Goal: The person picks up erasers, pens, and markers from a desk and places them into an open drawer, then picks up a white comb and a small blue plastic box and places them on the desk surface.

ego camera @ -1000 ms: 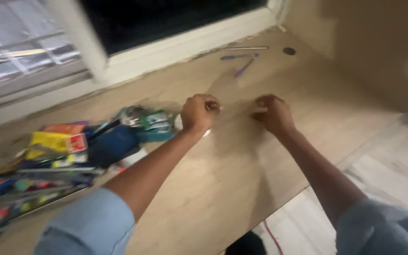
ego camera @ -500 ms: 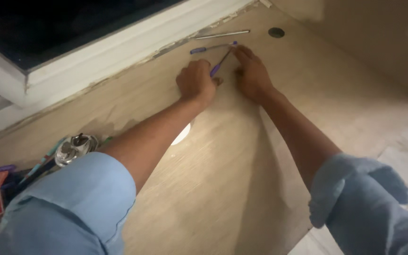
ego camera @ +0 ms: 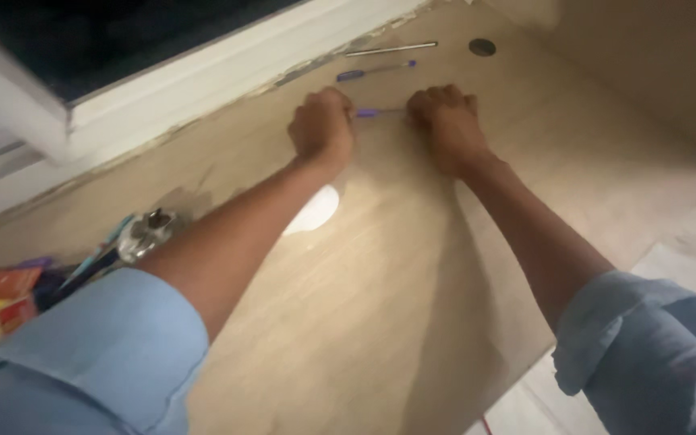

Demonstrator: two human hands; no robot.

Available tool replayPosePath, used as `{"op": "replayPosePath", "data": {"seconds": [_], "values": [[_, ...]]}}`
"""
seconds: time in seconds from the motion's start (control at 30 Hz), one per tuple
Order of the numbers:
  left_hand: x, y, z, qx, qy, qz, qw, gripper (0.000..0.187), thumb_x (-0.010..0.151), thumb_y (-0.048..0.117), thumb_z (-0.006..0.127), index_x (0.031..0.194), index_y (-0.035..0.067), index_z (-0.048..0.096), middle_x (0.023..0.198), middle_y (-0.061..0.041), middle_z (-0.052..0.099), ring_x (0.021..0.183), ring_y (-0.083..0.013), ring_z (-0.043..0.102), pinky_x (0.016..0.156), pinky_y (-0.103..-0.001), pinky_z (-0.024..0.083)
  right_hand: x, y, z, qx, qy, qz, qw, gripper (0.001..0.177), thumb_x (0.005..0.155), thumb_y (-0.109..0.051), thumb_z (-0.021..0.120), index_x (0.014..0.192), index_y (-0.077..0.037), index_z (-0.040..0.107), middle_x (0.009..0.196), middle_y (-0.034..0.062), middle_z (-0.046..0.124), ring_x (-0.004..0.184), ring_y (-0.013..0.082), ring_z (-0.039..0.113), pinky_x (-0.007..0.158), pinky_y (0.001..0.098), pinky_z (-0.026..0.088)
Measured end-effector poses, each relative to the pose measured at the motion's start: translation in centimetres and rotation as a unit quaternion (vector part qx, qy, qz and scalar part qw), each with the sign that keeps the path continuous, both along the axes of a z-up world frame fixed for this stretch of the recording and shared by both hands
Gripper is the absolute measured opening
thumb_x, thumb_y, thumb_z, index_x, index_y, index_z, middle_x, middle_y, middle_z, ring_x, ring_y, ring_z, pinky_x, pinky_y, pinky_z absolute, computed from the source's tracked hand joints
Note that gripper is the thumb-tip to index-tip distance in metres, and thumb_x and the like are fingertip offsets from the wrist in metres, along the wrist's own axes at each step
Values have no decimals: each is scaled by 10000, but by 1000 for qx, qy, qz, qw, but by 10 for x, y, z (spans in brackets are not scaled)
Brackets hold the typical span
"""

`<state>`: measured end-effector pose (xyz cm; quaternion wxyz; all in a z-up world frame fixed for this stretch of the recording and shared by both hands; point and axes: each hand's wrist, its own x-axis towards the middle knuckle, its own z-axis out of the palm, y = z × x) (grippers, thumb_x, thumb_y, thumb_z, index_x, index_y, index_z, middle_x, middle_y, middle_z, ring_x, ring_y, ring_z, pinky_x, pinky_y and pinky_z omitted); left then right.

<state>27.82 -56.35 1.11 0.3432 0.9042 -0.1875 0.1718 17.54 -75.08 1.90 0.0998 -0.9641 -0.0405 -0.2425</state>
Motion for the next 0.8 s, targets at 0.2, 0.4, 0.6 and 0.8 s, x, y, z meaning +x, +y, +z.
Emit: {"op": "replayPosePath", "data": {"seconds": [0.2, 0.4, 0.6, 0.8], "values": [[-21, 88, 62, -151, 141, -78, 975, 137, 843, 16, 684, 818, 82, 802, 768, -108, 779, 648, -216, 759, 613, -352, 613, -30, 46, 34, 194, -37, 78, 977, 170, 1009, -80, 702, 1165, -37, 751, 1015, 130, 697, 836, 272, 661, 755, 394, 518], [-68, 176, 97, -339, 187, -10, 922, 60, 868, -16, 724, 880, -20, 782, 775, -79, 762, 577, -142, 691, 490, -279, 596, -38, 130, 63, 133, -193, 249, 939, 215, 968, 29, 699, 1180, 39, 739, 1026, 174, 672, 912, 315, 659, 798, 395, 552], [-133, 294, 90, -421, 186, -69, 885, 98, 876, -61, 719, 963, -54, 762, 818, -70, 745, 572, -140, 651, 499, -265, 540, -90, 233, 86, 364, -86, 145, 916, 139, 855, -32, 836, 970, 18, 776, 888, 134, 771, 771, 186, 733, 681, 280, 578], [-245, 407, 39, -411, 195, 32, 890, 155, 909, 6, 717, 1054, -40, 748, 820, -72, 731, 614, -126, 653, 496, -281, 448, -171, 350, 25, 466, -93, 134, 870, 128, 871, 12, 791, 998, 26, 775, 900, 89, 784, 801, 108, 735, 733, 252, 586]]}}
